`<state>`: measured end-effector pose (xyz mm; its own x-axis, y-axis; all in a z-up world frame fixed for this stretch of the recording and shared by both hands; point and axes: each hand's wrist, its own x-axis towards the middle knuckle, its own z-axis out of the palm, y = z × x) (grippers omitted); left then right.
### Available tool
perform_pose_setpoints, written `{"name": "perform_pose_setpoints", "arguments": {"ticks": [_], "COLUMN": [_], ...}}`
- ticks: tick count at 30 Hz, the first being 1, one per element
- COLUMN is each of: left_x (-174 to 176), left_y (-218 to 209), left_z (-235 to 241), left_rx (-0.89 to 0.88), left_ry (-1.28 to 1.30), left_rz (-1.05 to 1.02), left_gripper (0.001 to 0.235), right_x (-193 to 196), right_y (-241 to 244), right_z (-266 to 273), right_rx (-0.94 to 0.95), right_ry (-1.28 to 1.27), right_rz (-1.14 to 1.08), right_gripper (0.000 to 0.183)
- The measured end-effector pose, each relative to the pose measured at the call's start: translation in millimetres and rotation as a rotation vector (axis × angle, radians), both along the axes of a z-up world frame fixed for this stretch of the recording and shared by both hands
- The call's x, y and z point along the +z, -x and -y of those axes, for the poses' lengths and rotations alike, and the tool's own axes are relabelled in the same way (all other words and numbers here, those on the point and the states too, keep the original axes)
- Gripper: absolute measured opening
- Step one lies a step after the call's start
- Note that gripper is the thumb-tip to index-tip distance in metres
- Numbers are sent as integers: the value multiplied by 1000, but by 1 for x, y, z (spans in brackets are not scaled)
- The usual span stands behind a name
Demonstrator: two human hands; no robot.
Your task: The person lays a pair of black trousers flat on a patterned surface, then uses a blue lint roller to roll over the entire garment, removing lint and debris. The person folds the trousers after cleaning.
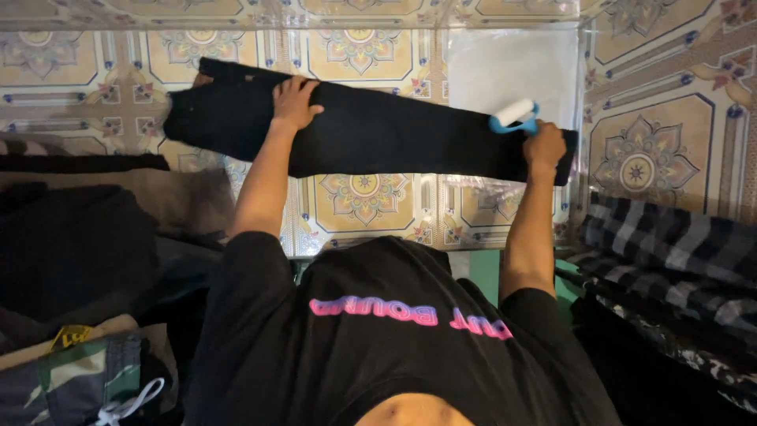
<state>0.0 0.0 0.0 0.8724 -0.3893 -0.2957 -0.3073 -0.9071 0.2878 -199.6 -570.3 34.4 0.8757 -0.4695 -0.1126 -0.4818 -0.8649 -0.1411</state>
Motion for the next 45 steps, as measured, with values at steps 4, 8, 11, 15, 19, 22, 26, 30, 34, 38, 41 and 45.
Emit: {"name": "perform_pose_setpoints", "arguments": {"ticks": [4, 8, 11, 15, 19, 22, 26, 30, 34, 38, 41, 45], "left_x": [-19, -32, -1, 47, -8, -24, 5, 3, 0, 9, 11, 2], "left_y": [7, 10, 23, 75, 131, 166, 178, 179, 176, 167, 165, 170], "left_z": [-11, -11, 2, 39, 95, 118, 104, 98, 95, 72, 58, 46], "left_rx": [124, 137, 182, 14, -112, -166, -1, 95, 95, 142, 194, 233], "left_ry": [-44, -12, -26, 363, 365, 272, 125, -76, -69, -74, -113, -77], "left_rz": [18, 114, 100, 516, 375, 211, -12, -103, -108, -61, -78, -73], "left_gripper": [59, 56, 65, 72, 69, 69, 66, 65, 62, 64, 63, 64], "right_x": [-42, -48, -65, -42, -3, -33, -12, -50, -54, -11, -15, 2], "right_y": [4, 11, 5, 9, 16, 25, 71, 69, -13, -36, 2, 101], "right_z": [12, 30, 47, 12, -117, -178, -208, -215, -252, -278, -266, -249], "right_rx": [17, 73, 65, 6, 2, 124, 220, 162, 64, 88, 186, 216], "right_ry": [63, 184, 292, 402, 282, -506, -474, -337, -348, -786, -811, -688], "right_rz": [83, 94, 91, 181, 88, 194, -97, -29, 136, 273, 394, 347], "right_gripper": [30, 31, 30, 25, 35, 63, 51, 42, 39, 52, 48, 45]}}
